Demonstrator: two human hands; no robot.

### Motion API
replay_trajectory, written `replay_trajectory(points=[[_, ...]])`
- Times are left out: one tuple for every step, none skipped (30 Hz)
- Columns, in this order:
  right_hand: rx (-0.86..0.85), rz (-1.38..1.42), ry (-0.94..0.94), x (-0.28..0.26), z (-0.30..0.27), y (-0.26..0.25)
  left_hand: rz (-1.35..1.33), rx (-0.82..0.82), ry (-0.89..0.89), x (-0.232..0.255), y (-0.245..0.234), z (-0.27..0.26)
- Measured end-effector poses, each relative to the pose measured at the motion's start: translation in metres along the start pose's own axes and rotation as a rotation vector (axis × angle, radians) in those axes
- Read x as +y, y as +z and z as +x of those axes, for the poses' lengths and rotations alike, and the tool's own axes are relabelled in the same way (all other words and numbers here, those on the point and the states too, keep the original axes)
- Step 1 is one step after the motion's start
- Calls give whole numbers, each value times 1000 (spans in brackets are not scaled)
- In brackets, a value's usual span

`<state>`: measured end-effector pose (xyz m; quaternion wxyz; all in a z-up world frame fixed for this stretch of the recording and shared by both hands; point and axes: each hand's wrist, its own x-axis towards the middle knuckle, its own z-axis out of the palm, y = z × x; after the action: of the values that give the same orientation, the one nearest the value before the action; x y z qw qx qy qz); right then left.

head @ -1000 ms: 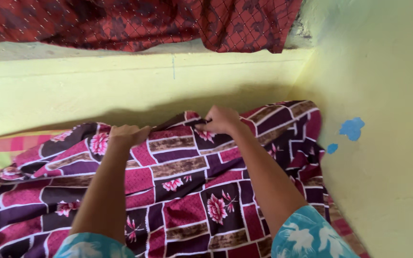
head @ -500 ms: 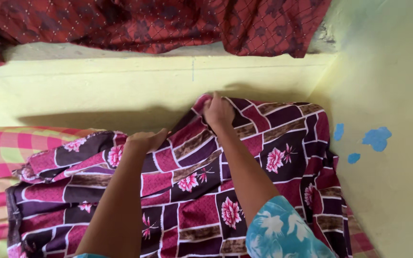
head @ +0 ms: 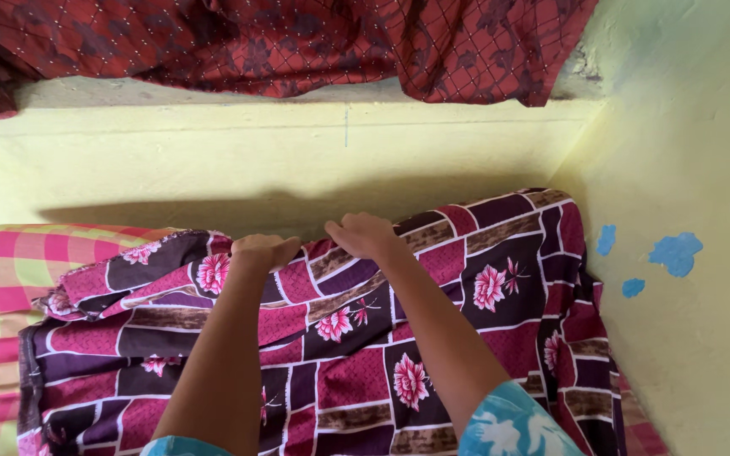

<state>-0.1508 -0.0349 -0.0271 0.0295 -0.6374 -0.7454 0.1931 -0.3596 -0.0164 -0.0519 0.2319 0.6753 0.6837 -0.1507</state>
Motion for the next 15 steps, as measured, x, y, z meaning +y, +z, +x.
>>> replay_trajectory(points=[[-109, -15, 61, -2, 8, 0, 4, 2, 0, 0, -1, -2], [-218, -30, 122, -3, 15, 0, 22, -9, -5, 1, -1, -5], [-216, -28, 121, -3, 21, 3, 37, -19, -11, 1, -2, -7], [-218, -83, 149, -4, 26, 5, 39, -17, -12, -1, -3, -10], [-219, -137, 176, -4, 31, 7, 21, -24, -2, -4, -3, -12], [-217, -134, 174, -3, 34, 6, 3, -31, 8, -8, -3, -12], [-287, -132, 170, 2, 33, 3, -1, -31, 4, -11, -3, -10], [-357, -129, 166, 3, 32, 2, -4, -21, 57, -16, -4, -5], [-361, -132, 170, 5, 29, 3, -6, -15, 118, -19, -3, 0], [-369, -126, 156, 6, 24, 5, -9, -19, 122, -25, -3, 5], [-370, -124, 139, 6, 22, 3, -169, 19, 252, -34, -7, 9], [-367, -130, 140, 5, 21, 0, -329, 57, 382, -41, -14, 9], [-352, -115, 160, 1, 17, 1, -336, 89, 350, -52, -25, 6], [-337, -100, 181, -3, 14, 1, -343, 120, 316, -56, -37, 0], [-338, -101, 177, -10, 12, 1, -146, 155, 231, -68, -46, -13]])
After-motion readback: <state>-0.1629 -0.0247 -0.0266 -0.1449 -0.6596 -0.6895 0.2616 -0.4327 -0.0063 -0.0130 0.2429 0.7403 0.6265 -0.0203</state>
